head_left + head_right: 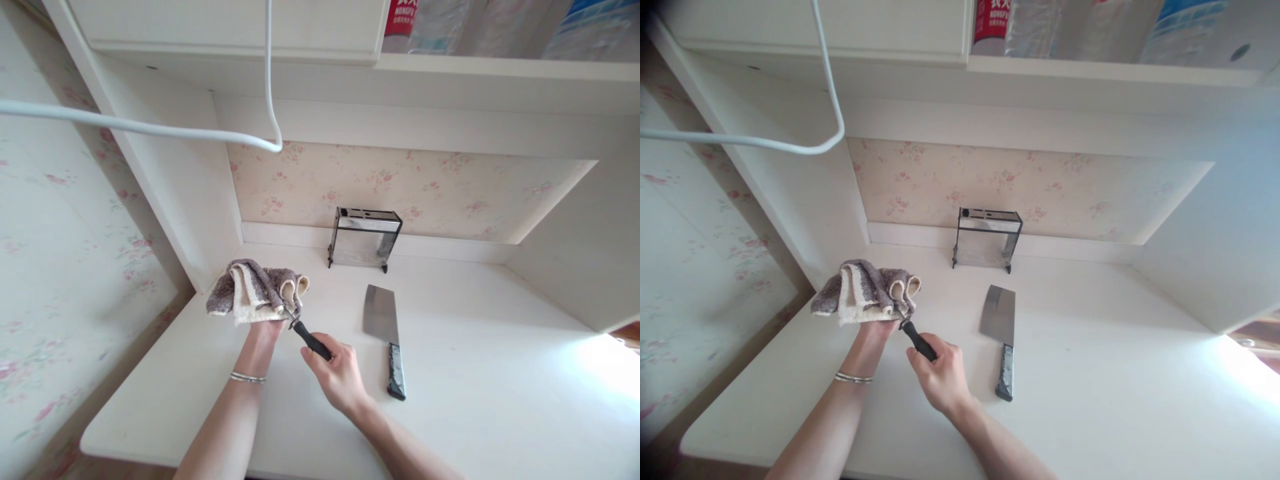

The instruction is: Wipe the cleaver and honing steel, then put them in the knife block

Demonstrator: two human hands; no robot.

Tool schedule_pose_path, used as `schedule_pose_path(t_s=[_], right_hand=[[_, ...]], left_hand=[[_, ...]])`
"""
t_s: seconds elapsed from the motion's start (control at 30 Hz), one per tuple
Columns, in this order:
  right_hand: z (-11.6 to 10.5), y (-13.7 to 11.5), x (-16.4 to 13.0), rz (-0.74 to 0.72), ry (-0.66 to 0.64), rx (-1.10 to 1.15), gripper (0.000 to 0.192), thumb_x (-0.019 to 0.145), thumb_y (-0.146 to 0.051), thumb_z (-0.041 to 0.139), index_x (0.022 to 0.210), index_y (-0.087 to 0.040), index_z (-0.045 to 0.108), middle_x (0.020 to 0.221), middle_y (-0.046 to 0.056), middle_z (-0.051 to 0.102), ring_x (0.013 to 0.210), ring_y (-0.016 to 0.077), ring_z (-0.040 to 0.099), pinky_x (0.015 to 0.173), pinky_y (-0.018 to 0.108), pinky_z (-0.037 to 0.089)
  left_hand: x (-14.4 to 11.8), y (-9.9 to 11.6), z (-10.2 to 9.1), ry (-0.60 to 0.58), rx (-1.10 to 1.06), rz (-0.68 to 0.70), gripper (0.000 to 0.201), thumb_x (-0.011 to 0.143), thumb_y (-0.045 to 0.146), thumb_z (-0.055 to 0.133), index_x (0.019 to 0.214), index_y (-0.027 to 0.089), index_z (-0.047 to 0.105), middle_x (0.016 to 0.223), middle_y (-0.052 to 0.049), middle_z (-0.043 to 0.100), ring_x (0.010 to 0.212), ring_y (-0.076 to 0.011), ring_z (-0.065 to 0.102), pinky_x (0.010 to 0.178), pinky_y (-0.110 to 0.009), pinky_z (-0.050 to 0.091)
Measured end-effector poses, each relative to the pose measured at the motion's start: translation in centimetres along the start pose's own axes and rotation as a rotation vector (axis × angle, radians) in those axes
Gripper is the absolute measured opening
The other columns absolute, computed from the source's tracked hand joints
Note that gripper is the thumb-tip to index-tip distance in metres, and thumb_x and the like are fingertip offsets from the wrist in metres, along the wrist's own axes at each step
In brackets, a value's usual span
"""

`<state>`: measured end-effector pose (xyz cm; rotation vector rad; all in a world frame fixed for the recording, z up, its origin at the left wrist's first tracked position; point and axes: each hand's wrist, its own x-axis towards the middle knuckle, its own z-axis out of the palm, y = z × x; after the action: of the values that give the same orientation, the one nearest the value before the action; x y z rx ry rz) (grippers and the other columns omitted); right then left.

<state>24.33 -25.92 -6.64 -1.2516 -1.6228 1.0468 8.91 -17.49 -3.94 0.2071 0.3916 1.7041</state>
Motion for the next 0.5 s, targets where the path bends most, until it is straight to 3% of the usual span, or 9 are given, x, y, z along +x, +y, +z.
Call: schedule_pose_path(t_s=[0.23, 0.37, 0.5], right_hand=[[-1.0, -0.2, 0.5, -0.027, 0.098, -0.026, 0.018, 0.073, -0.023, 0.062, 0.087, -0.022, 0.073, 0.063, -0.003, 0.06, 0.058, 0.0114, 0.052, 0.053, 0.021, 0.039], [-1.8, 0.1, 0.6, -0.18, 0.161, -0.082, 0.022, 0.069, -0.02, 0.064, 0.088, -0.019, 0.074, 0.068, 0.0, 0.066, 0.058, 0.0128, 0.057, 0.054, 0.022, 0.043], [-3.0, 0.3, 1.0, -0.441, 0.239, -0.155, 0.02, 0.069, -0.017, 0.064, 0.087, -0.014, 0.073, 0.064, 0.003, 0.066, 0.051, 0.0124, 0.056, 0.049, 0.023, 0.042]], left_hand=[[1.2, -0.3, -2.3, -0.186, 0.036, 0.085, 0.035, 0.085, 0.053, 0.048, 0.085, 0.022, 0.063, 0.087, -0.005, 0.071, 0.092, -0.0255, 0.066, 0.088, -0.047, 0.05], [1.1, 0.0, -2.4, -0.213, 0.009, 0.063, 0.039, 0.084, 0.057, 0.047, 0.091, 0.022, 0.064, 0.091, -0.007, 0.071, 0.096, -0.0292, 0.065, 0.089, -0.053, 0.049], [0.9, 0.3, -2.1, -0.19, -0.017, 0.011, 0.037, 0.086, 0.053, 0.046, 0.095, 0.022, 0.065, 0.096, -0.008, 0.071, 0.101, -0.0305, 0.063, 0.09, -0.053, 0.047]])
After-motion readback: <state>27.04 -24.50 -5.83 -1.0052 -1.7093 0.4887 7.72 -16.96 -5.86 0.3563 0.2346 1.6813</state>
